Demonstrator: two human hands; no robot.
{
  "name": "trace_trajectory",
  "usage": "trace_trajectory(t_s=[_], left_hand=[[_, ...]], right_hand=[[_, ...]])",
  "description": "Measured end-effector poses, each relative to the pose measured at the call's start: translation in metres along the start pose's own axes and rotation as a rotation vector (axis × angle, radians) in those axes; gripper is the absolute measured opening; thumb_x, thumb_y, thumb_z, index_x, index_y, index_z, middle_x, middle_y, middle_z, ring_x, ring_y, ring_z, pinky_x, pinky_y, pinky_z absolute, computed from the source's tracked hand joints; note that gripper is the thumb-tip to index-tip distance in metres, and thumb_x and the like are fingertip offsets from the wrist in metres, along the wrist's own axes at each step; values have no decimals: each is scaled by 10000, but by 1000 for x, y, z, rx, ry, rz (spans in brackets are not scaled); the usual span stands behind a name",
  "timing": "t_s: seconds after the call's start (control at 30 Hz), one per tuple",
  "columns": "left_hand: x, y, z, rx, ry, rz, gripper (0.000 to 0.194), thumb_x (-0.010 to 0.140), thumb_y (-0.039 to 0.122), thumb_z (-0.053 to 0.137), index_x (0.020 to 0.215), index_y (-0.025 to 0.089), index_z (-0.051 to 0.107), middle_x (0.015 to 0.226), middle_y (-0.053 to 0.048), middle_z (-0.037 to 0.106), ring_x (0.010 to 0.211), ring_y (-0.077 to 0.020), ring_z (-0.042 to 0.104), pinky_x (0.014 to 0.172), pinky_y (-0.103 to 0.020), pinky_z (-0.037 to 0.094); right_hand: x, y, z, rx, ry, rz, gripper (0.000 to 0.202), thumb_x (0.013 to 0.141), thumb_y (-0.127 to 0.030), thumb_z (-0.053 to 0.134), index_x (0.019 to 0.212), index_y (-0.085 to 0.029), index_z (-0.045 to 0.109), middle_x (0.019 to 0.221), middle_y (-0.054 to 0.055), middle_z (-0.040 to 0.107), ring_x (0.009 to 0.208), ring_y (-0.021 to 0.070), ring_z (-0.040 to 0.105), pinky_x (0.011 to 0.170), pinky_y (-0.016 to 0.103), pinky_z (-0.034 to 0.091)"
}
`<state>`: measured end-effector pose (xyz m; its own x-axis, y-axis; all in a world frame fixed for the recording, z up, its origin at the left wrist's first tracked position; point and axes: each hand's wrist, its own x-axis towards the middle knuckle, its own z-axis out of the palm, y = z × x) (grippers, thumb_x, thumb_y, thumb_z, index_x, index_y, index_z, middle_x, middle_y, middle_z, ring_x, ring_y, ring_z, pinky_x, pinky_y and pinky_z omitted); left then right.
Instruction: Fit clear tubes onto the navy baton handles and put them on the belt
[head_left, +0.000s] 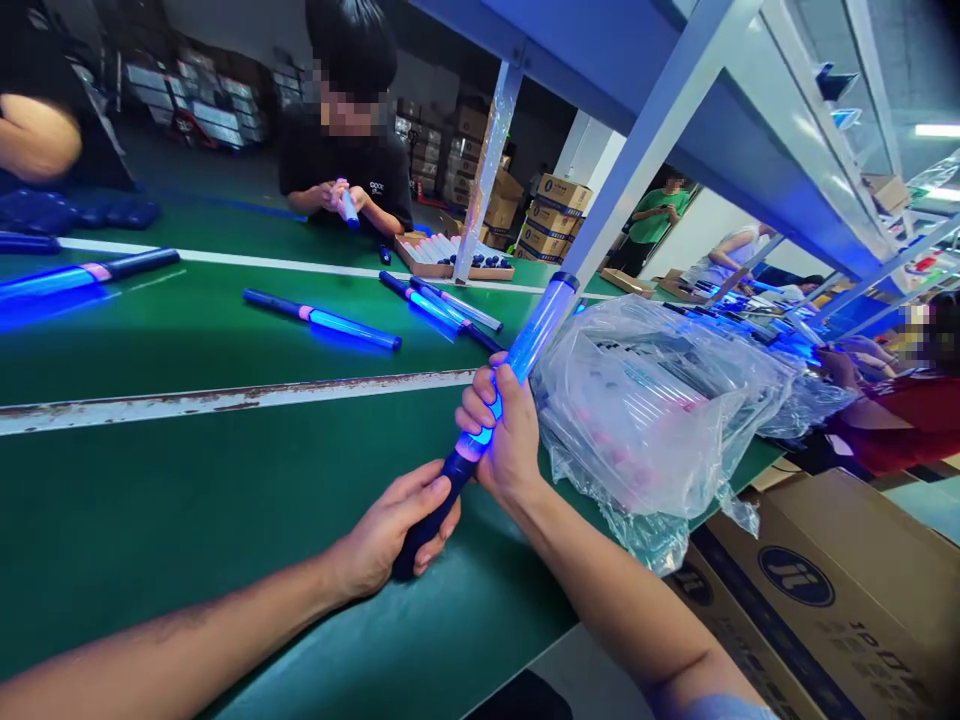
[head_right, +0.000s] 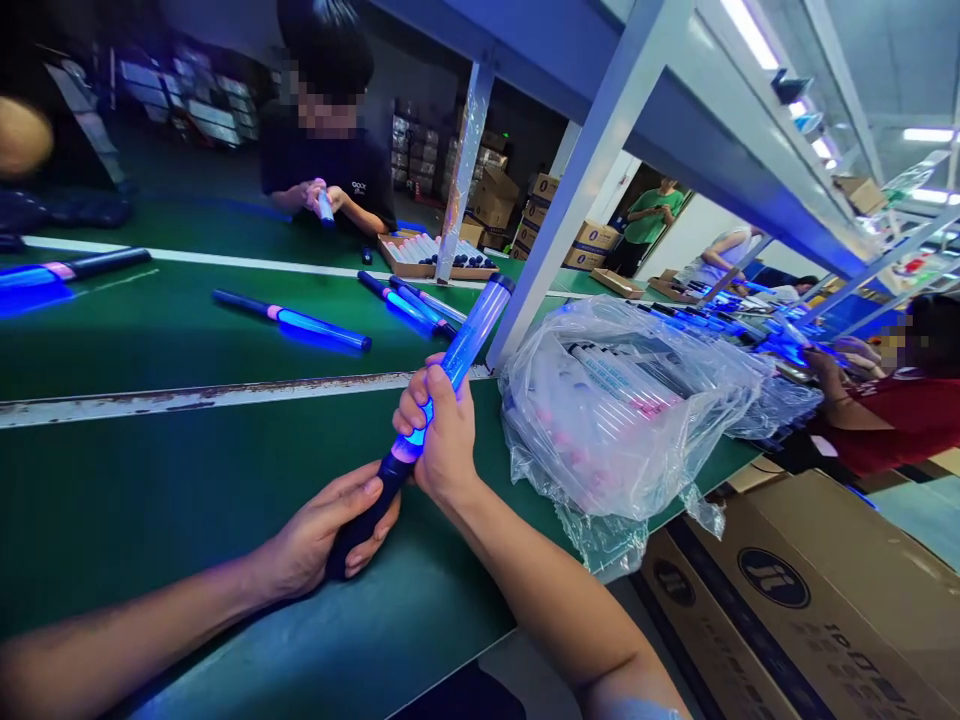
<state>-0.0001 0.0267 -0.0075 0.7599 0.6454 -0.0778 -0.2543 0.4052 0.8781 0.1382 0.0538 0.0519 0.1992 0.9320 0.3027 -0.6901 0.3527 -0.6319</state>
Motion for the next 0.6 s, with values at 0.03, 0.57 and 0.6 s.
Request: trace_trajectory(t_s=[0.03,0.57,0.6], left_hand=[[0,-2,0,1,0,7,320,999,502,526,1003,182,524,737,18,561,418,-48,381,394,-179,317],[-2,44,48,833,-99,448,547,971,619,494,1341,221,552,1197,-130,690,1033,-290,659,864,-375,498],[2,43,51,852,-82,463,588,970,671,433,1329,220,552,1183,-148,700,1029,-308,673,854,-387,504]], right_hand=[[-1,0,0,1,0,14,120,956,-304,636,1009,-249,543,697,-91,414,470,36,288,439,127,302],[-38,-94,56,-451,-190,-238,236,884,-510,687,1005,-313,639,571,-48,400,370,107,354,342,267,328],[-40,-91,58,-461,-166,-241,215,875,-507,678,986,-326,641,560,-44,379,363,110,329,329,278,303]])
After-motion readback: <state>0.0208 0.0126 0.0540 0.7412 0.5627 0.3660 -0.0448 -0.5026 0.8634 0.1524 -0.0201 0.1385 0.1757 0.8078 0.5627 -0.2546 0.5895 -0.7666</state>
